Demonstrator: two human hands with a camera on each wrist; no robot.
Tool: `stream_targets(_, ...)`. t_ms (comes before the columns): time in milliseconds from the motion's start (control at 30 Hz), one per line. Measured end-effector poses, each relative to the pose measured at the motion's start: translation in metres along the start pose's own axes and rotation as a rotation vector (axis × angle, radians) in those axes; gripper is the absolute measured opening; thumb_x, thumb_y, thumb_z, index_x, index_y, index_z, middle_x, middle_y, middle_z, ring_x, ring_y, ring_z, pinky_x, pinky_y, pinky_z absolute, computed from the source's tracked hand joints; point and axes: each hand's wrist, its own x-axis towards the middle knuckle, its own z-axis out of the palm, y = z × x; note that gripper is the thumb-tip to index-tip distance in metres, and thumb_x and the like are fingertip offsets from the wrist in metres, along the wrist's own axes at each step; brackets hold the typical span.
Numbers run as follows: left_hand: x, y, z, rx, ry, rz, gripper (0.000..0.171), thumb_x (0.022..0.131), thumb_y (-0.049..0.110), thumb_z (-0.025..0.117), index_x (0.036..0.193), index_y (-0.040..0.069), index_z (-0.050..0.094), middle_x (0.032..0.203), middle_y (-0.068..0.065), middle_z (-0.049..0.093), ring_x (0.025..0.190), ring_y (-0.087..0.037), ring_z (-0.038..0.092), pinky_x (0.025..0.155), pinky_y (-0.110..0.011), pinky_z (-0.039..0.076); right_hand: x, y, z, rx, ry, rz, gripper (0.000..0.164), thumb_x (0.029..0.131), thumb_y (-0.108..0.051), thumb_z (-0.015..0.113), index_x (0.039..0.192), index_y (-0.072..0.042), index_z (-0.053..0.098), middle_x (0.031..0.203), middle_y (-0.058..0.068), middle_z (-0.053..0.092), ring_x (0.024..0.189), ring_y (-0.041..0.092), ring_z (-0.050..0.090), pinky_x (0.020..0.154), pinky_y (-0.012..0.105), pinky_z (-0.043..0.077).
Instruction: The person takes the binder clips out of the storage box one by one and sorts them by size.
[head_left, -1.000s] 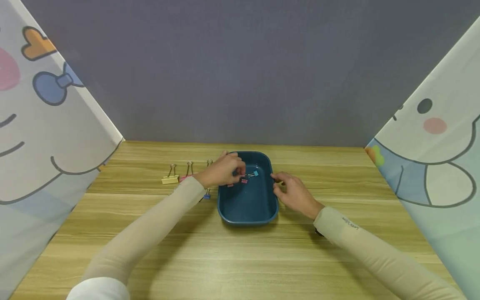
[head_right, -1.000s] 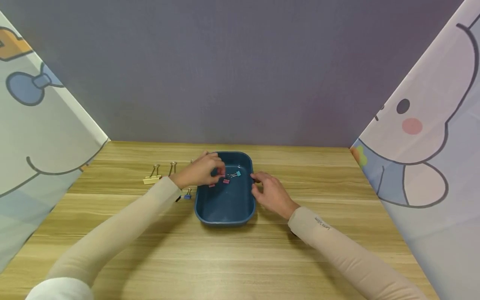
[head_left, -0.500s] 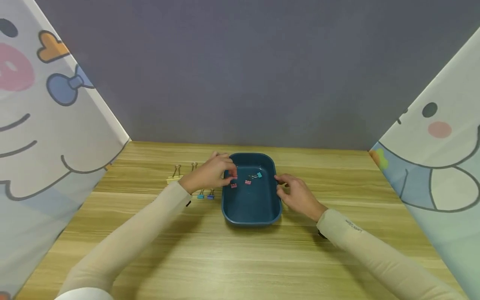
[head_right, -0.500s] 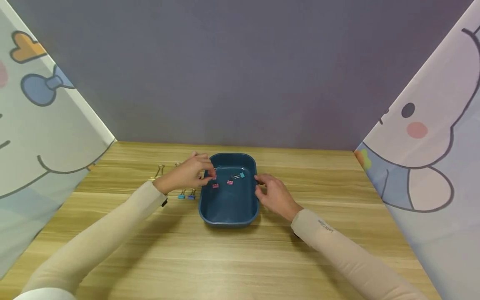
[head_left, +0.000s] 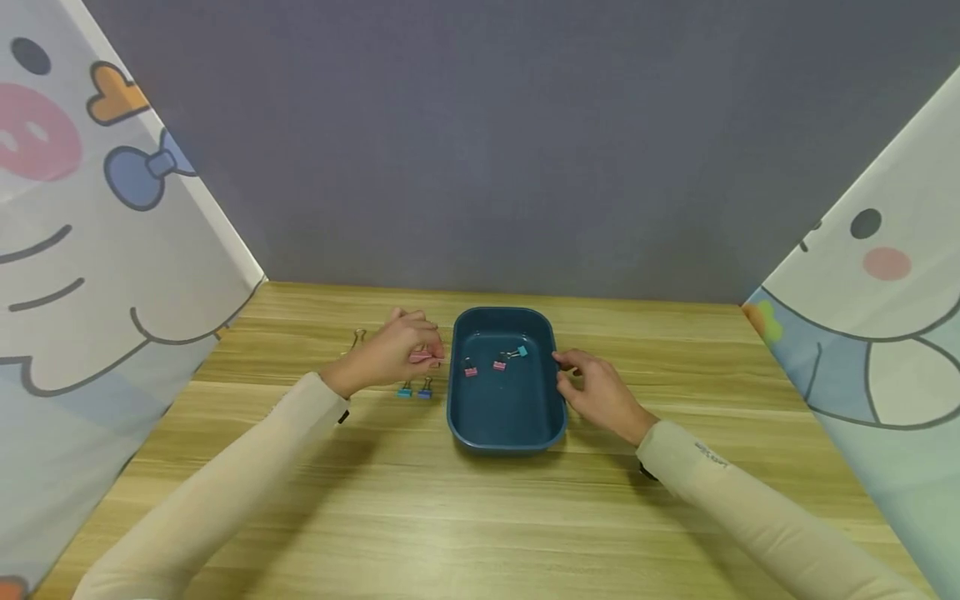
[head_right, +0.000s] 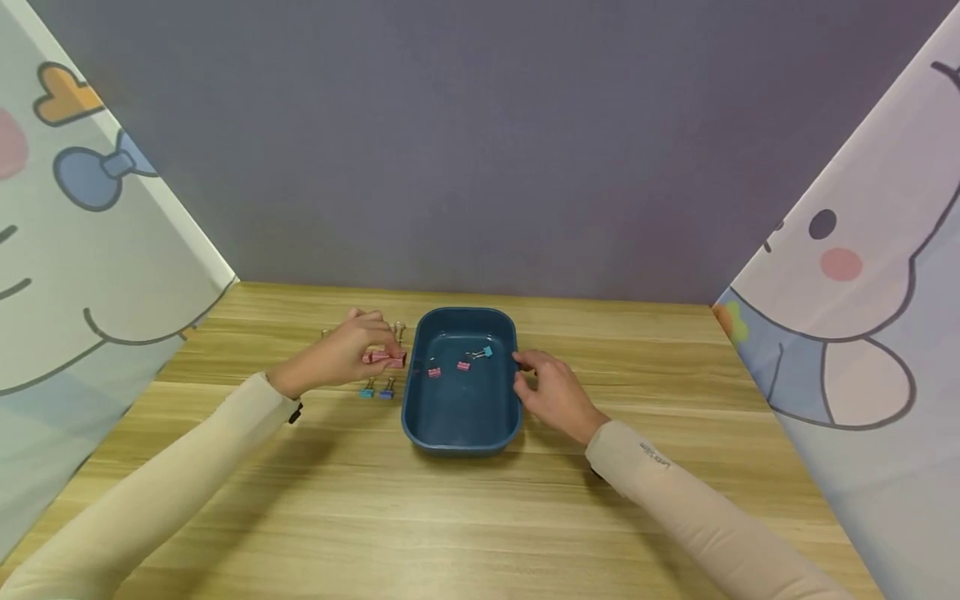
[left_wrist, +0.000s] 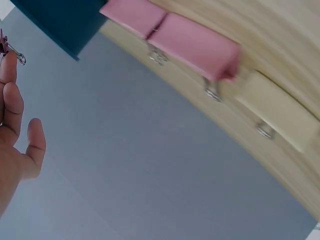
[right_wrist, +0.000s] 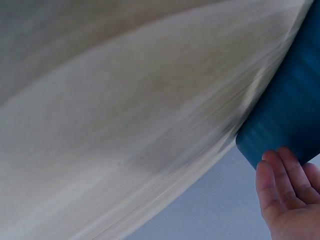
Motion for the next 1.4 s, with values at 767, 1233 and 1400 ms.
stream_targets(767, -0.066, -0.025, -0.004, 0.0, -0.091, -0.139, 0.014, 0.074, 0.004, 0.077, 0.077, 0.015, 0.069, 0.078, 0.012, 0.062, 0.077, -0.016, 0.05, 0.078, -0.044, 0.027, 0.0, 0.0, 0.0, 0.0, -0.001, -0.011, 0.036, 0.091, -0.013, 0.056, 0.124, 0.001, 0.058, 0.115, 0.012, 0.061, 0.098, 0.023, 0.06, 0.077, 0.04, 0.051)
stream_targets(1233, -0.079, -0.036, 0.011, -0.014, -0.178, -0.199, 0.015, 0.078, 0.014, 0.078, 0.075, 0.023, 0.067, 0.081, 0.016, 0.062, 0.081, -0.01, 0.049, 0.092, -0.073, 0.022, 0.001, 0.0, 0.0, -0.01, 0.005, -0.026, 0.036, 0.092, -0.013, 0.055, 0.124, 0.001, 0.058, 0.117, 0.012, 0.061, 0.098, 0.023, 0.06, 0.078, 0.041, 0.051)
stream_targets(1400, -0.08, -0.035, 0.015, -0.007, -0.192, -0.179, 0.018, 0.076, 0.009, 0.079, 0.073, 0.022, 0.066, 0.078, 0.015, 0.062, 0.079, -0.011, 0.047, 0.085, -0.064, 0.032, 0.001, 0.0, 0.001, -0.016, 0.004, -0.027, 0.035, 0.092, -0.014, 0.055, 0.124, 0.001, 0.058, 0.119, 0.012, 0.061, 0.098, 0.023, 0.06, 0.078, 0.04, 0.051)
